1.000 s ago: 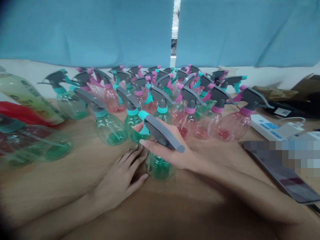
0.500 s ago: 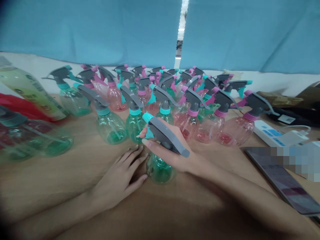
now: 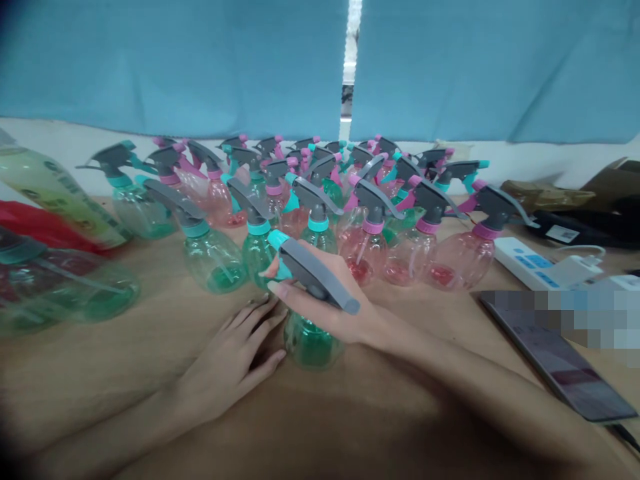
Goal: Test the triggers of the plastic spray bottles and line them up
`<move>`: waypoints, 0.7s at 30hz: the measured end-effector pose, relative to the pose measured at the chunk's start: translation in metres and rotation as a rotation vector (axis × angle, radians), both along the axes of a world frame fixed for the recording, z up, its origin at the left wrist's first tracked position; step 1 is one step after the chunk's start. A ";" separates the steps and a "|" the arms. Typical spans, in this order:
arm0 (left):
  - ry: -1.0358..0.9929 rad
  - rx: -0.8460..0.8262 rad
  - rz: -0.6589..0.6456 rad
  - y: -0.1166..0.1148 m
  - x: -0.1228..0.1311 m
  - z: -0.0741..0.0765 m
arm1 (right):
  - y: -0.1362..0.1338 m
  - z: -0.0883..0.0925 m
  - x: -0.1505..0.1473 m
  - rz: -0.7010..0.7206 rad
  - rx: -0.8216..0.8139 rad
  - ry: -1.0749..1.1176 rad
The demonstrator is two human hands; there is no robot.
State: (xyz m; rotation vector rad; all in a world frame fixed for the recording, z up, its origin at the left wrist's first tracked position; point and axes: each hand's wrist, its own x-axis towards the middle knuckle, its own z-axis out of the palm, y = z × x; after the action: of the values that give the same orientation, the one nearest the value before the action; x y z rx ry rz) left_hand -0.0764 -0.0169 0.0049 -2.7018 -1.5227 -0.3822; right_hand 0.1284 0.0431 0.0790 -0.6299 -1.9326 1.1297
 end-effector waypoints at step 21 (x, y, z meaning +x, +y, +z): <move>0.002 0.039 -0.007 0.002 -0.003 -0.002 | -0.011 -0.009 0.000 -0.264 0.119 -0.099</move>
State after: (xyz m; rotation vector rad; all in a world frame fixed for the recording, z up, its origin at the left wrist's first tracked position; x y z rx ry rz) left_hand -0.0790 -0.0152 0.0026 -2.6783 -1.4894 -0.4046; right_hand 0.1281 0.0321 0.0702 -0.8597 -1.9163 0.8267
